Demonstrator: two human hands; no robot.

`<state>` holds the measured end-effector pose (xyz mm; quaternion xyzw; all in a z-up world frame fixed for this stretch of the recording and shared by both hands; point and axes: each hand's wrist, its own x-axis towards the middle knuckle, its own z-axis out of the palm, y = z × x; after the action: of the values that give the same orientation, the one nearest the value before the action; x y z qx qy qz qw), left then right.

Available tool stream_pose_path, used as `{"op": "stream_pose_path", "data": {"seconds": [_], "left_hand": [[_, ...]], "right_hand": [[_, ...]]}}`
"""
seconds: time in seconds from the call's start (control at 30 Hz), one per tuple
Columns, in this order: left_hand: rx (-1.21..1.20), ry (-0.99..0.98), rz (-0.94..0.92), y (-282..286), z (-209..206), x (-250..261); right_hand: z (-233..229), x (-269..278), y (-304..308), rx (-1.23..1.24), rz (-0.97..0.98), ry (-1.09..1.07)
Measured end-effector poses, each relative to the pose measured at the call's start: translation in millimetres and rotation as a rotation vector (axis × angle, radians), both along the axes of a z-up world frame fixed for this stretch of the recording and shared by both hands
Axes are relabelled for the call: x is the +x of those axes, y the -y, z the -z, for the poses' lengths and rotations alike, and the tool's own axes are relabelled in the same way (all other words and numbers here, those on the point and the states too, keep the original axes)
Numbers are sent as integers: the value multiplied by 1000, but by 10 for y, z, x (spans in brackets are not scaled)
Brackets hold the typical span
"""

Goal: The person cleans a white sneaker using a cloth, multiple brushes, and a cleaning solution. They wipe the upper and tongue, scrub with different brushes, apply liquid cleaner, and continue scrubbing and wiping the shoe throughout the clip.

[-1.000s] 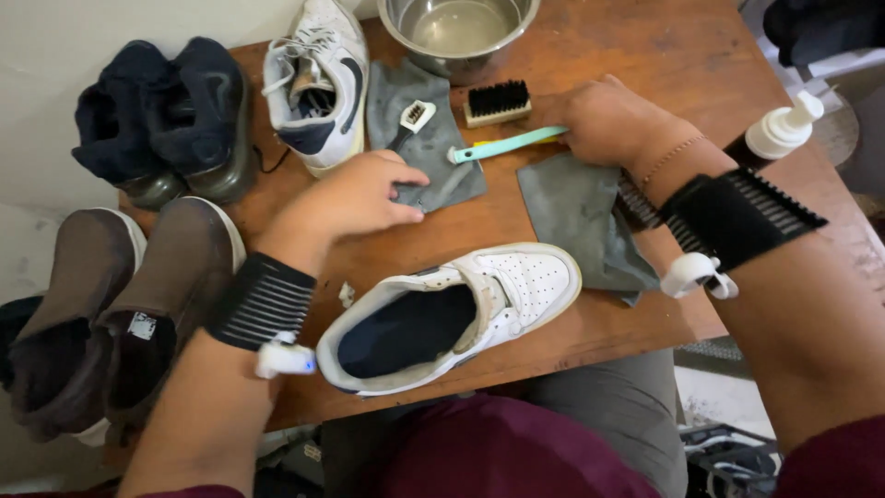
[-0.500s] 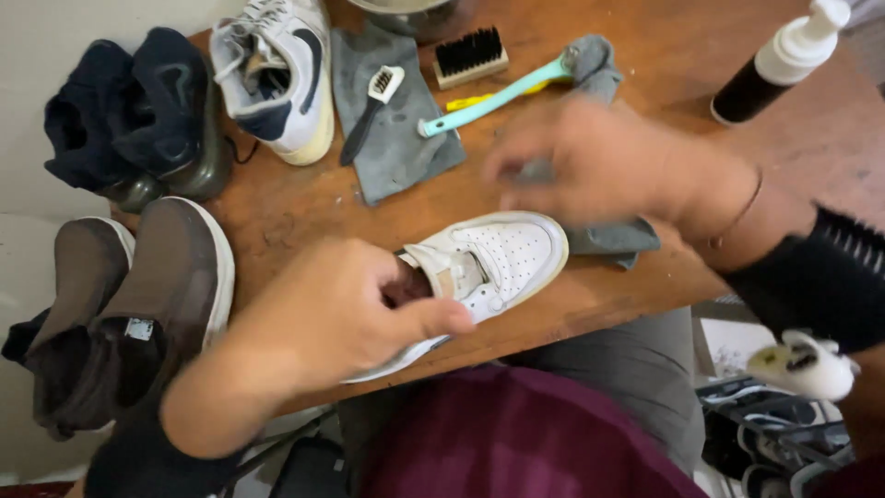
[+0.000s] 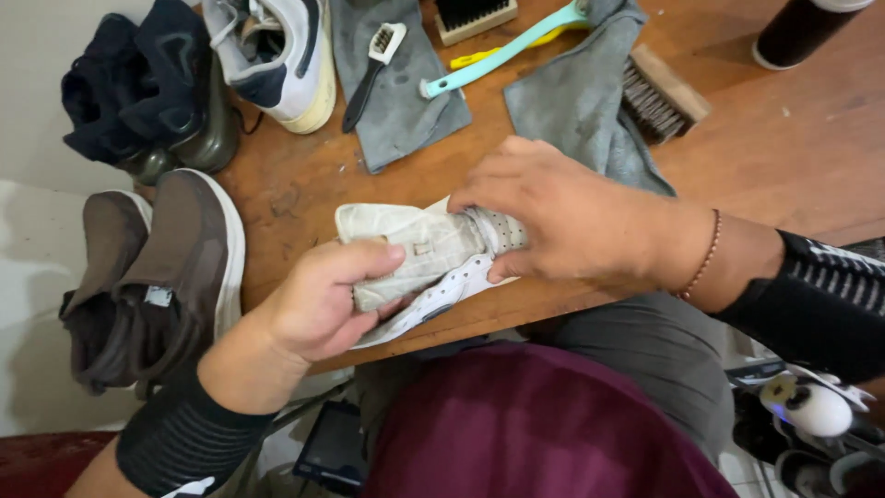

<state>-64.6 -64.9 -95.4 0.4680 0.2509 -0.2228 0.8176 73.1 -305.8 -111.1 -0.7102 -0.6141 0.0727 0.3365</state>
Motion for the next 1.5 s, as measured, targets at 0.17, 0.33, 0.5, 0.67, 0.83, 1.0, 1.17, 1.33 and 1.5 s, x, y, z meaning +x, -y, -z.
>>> {"op": "stream_pose_path", "data": {"seconds": [0.17,0.33,0.5,0.67,0.83,1.0,1.17,1.33,1.5], "left_hand": [[-248,241,28,-20,74,-196],[-357,315,88,-50,-25,-272],[-312,563,147,-44,-100,-354],[-408,510,183,-129,-93,-448],[-449,501,68,-116,-82,-455],[-414,451,74,-95,-47,-429],[-109,236,-152,123,-110,-248],[51,-67,-321,297,-430,6],[-24,-191,-442,321,-446,37]], "right_hand": [[8,-64,63,111,-24,135],[24,-92,101,197,-34,395],[-120,-58,110,291,-200,436],[-219,-91,81,329,-211,447],[-265,-111,23,393,-168,399],[-252,-100,43,283,-155,375],[-347,-114,110,256,-70,258],[-715,13,777,272,130,261],[-204,339,1724,208,1376,37]]}}
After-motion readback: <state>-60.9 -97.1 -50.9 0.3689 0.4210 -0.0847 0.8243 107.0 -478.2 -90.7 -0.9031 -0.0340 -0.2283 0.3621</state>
